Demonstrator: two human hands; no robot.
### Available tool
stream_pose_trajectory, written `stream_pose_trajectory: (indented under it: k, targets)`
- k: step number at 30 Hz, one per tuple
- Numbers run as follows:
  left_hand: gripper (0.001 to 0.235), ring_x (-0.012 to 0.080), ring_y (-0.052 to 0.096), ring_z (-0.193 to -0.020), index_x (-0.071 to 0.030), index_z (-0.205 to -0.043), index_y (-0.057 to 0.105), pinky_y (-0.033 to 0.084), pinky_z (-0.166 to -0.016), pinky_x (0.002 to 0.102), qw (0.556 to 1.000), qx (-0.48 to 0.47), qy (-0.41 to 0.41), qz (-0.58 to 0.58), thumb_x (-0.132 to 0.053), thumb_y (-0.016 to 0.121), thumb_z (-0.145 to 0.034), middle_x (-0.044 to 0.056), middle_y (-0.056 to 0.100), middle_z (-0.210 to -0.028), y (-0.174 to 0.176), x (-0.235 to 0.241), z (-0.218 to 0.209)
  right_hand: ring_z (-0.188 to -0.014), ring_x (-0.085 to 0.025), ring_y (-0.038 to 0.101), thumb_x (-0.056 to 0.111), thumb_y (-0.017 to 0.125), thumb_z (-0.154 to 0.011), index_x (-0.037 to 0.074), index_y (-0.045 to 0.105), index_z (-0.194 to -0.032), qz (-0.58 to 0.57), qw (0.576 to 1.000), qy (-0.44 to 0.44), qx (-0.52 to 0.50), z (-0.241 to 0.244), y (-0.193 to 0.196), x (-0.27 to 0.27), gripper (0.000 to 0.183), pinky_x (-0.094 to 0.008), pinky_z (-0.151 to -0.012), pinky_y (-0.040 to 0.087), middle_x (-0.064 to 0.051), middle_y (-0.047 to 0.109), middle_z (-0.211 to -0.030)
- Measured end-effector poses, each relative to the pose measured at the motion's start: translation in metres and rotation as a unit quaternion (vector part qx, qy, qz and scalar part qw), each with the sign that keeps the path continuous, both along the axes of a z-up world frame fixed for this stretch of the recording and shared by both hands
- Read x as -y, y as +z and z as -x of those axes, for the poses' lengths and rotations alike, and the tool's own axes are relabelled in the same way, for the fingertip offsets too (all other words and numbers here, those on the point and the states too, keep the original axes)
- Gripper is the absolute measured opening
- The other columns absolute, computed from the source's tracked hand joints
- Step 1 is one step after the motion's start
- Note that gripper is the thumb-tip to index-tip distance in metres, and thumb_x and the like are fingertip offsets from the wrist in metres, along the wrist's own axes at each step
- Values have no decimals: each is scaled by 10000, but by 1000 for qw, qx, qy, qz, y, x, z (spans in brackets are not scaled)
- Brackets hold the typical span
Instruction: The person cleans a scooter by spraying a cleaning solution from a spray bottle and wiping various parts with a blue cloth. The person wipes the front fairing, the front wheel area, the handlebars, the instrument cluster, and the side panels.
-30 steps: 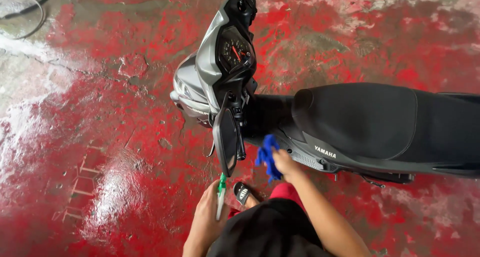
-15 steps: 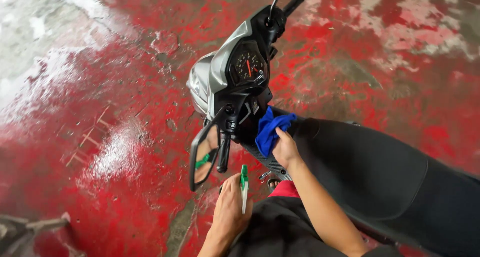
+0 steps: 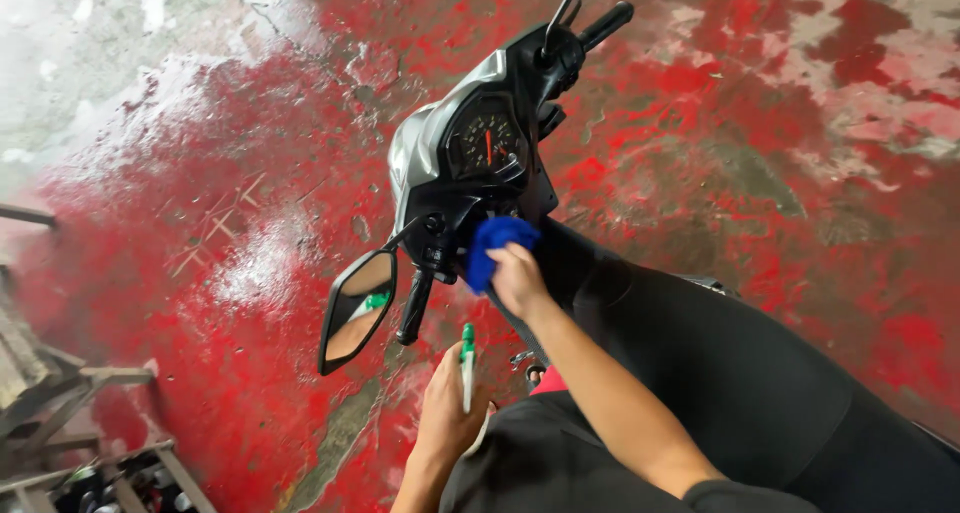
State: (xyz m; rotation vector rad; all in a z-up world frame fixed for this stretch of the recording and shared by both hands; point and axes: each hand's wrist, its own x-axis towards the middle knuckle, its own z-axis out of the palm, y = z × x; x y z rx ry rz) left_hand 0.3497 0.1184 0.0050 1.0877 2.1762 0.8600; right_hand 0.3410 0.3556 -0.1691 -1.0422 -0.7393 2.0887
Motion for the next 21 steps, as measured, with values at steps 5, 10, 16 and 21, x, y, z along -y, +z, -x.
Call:
stream_pose_trajectory:
  k: [5, 10, 16, 21]
  targets:
    - [622, 355, 677, -922, -123, -1391, 512, 514, -831, 404, 996, 15, 89, -12, -92, 522, -769, 122, 703, -1013, 8, 38, 5, -1450, -158, 408, 655, 391, -931, 8, 473, -1483, -47, 993, -110, 2, 99, 89, -33, 854, -325, -1240, 275, -94, 480, -1562]
    - [611, 277, 774, -873, -227, -1348, 583, 561, -804, 346, 972, 36, 221, 68, -225, 707, -749, 44, 786, -959, -2, 86, 15, -1553, -369, 205, 741, 262, -871, 25, 110, -1624, -44, 951, -194, 237, 100, 47, -95, 1050, -421, -1266, 162, -242, 211, -1666]
    - [645, 149, 790, -933, -306, -1317, 650, 540, -886, 239, 918, 49, 361, 160, -156, 722, -694, -43, 801, -1026, -18, 117, 34, -1579, -417, -120, 399, 276, -1119, -27, 20, -1615, -529, 822, -35, 206, 62, 40, -27, 703, -505, -1286, -102, -259, -70, -1700]
    - [677, 148, 802, -963, -330, -1266, 680, 535, -947, 252, 909, 3, 368, 195, -158, 705, -612, -98, 836, -1056, -19, 126, 57, -1608, -406, 179, 289, 378, -1076, 299, 215, -1655, -718, 633, 107, 267, 60, 106, -67, 601, -718, -1235, 62, 33, 306, -1710]
